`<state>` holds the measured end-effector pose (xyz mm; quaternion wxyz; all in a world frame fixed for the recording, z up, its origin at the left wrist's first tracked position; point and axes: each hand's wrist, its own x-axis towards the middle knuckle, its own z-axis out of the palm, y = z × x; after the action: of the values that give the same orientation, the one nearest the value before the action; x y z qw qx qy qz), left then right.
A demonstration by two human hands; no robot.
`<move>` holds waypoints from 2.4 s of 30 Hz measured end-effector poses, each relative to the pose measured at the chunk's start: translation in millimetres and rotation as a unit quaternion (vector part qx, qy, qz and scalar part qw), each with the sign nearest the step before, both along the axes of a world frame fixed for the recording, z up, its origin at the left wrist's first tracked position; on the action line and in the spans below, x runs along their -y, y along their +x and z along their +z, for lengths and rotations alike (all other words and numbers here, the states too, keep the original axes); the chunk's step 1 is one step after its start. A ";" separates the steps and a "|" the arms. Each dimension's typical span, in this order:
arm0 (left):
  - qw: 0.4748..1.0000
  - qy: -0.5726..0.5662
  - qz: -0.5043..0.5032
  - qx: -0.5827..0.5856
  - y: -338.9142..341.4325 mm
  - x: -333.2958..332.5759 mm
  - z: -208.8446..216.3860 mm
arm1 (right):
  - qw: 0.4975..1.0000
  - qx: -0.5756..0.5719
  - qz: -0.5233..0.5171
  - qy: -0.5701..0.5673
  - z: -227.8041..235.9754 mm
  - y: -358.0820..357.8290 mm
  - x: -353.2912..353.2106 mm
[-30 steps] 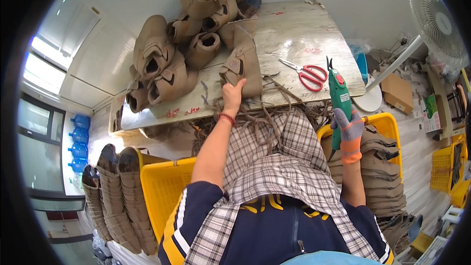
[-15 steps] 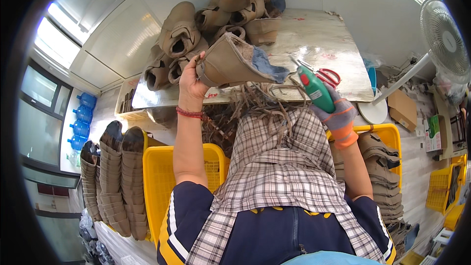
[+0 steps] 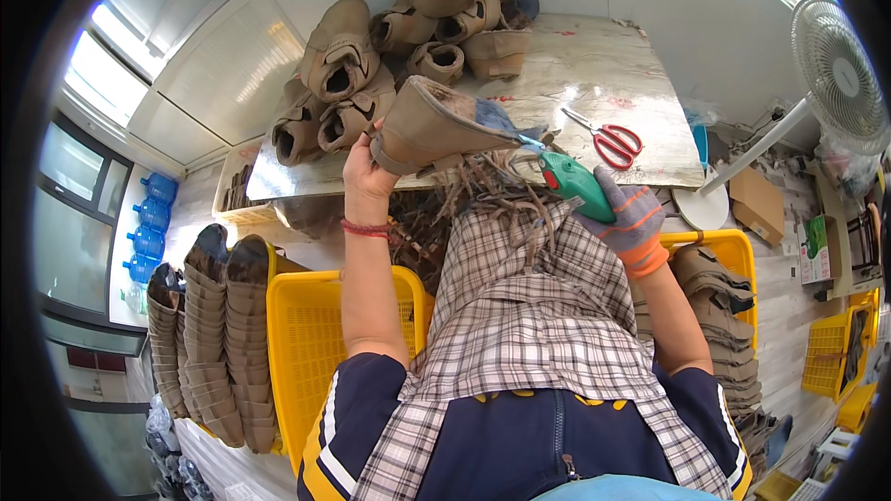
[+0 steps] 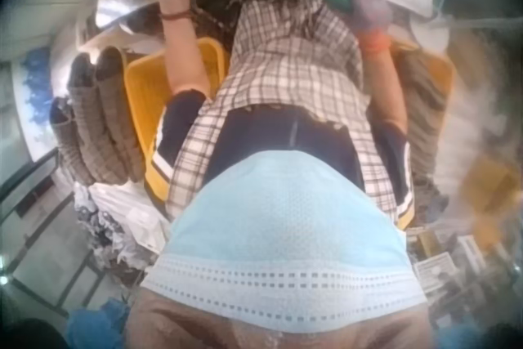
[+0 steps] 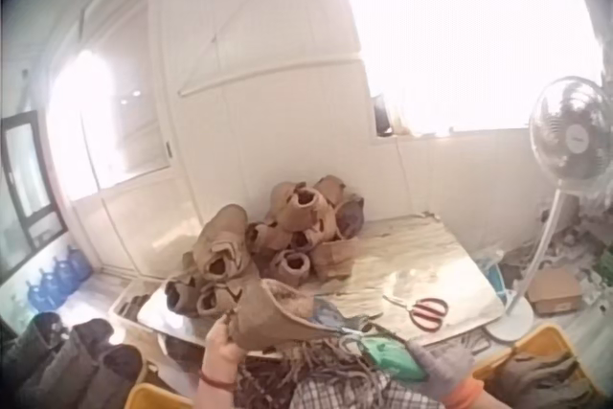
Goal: The person uses a green electric trimmer to shave the interior lining of several brown boots, then switches to red-handled scissors to trim the inner edges and remove loose threads. The person handles the boots one at a time, rotating them to access different interior areas.
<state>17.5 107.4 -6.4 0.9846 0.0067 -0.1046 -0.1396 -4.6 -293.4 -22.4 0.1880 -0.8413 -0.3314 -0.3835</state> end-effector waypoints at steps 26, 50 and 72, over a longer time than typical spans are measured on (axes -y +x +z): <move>0.980 0.163 0.109 -0.023 -6.0 76.8 27.4 | 0.983 -0.129 0.040 0.121 17.0 -7.0 -25.9; 0.371 0.783 0.407 0.289 -15.8 110.8 -10.4 | 0.835 -0.409 0.048 0.365 33.7 1.4 -49.8; 0.290 0.797 0.418 0.326 31.5 107.8 -16.0 | 0.744 -0.471 -0.061 0.470 14.1 93.7 39.5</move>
<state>49.0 -0.4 -22.4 0.3046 0.8757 -0.2370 0.2901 89.1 -333.0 -8.4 0.6680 -0.7383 0.0742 -0.0562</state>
